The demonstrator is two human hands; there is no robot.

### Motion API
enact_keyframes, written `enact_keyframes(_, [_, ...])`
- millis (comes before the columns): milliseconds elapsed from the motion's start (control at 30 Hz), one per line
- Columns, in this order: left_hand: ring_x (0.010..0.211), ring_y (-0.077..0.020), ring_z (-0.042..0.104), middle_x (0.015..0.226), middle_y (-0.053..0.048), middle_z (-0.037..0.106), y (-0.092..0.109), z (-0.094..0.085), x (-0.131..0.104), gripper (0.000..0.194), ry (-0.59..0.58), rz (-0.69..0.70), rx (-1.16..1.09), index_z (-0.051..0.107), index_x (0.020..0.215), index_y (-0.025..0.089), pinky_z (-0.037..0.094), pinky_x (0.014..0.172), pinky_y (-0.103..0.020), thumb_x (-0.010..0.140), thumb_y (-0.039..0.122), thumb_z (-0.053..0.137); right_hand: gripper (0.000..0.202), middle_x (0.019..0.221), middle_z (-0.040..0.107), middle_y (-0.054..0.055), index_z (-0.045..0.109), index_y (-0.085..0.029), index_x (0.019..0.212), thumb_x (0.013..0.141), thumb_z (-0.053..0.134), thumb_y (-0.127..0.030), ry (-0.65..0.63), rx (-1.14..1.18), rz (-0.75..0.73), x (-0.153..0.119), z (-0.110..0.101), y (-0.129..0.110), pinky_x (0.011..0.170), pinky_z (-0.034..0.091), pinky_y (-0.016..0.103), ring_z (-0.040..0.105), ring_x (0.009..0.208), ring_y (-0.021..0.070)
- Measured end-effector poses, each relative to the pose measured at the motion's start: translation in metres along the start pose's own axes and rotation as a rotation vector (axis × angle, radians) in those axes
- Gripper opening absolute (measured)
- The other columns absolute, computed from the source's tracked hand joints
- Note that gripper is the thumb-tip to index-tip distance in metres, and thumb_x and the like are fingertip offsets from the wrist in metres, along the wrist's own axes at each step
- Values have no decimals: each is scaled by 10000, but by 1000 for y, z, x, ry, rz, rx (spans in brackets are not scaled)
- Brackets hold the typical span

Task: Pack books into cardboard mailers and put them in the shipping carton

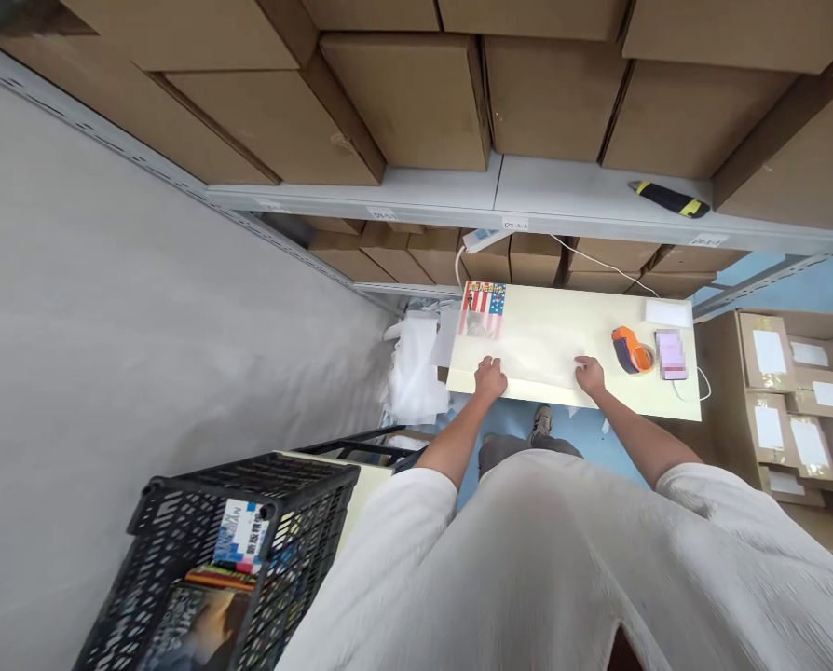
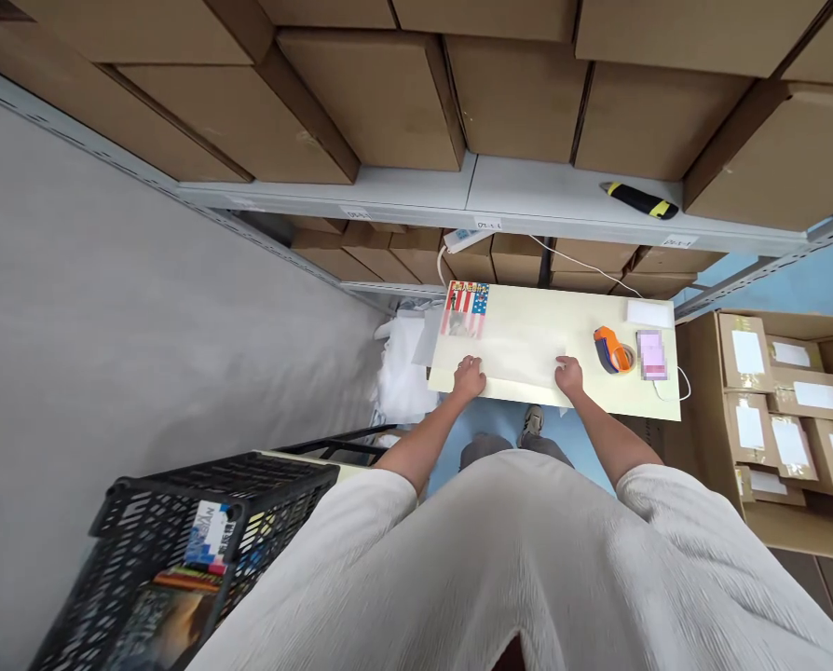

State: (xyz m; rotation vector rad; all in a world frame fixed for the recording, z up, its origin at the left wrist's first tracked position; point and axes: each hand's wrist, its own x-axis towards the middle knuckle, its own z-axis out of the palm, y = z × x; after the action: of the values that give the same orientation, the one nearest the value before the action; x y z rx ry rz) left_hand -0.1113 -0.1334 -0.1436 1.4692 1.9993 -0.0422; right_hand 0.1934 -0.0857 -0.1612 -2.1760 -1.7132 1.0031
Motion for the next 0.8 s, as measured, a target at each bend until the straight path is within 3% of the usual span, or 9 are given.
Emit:
enact_keyframes(133, [1528,-358,470,1651,-198,491,-11,-10,6,583,6,-8,73,549,1548,212,421,1249,-479,966,185,557,519,1594,551,196,718,-149,1401,931,503,-196,54,-201,-76,-11,3,-15,1189,482,555,547,1431,387])
enact_keyframes(267, [1502,-363,476,1586,-217,521,-25,-18,14,541,-43,-25,136,548,1523,200,428,1214,-476,983,180,527,495,1518,610,177,686,-166,1443,989,491,-198,-174,-270,-244,-21,19,-42,1188,472,481,564,1386,347])
enact_keyframes(433, [1458,-360,490,1500,-214,548,-44,-19,13,403,-87,32,210,630,1386,207,422,1194,-472,1001,183,513,531,1561,575,172,625,-198,1532,1014,518,-250,-279,-383,-136,-33,38,-59,1159,475,465,546,1399,351])
enact_keyframes(667, [1408,-335,520,1463,-189,565,-74,-12,-4,366,-89,104,257,645,1353,204,437,1172,-463,1015,172,507,518,1524,589,205,617,-185,1538,1034,521,-253,-310,-422,-103,-44,48,-55,1106,497,454,569,1355,361])
enact_keyframes(800, [1387,-338,544,1446,-194,585,-84,-16,-2,371,-61,129,251,657,1346,191,457,1160,-467,1012,169,497,488,1503,604,201,651,-180,1503,1038,523,-258,-279,-404,-67,-45,52,-55,1113,501,440,594,1346,354])
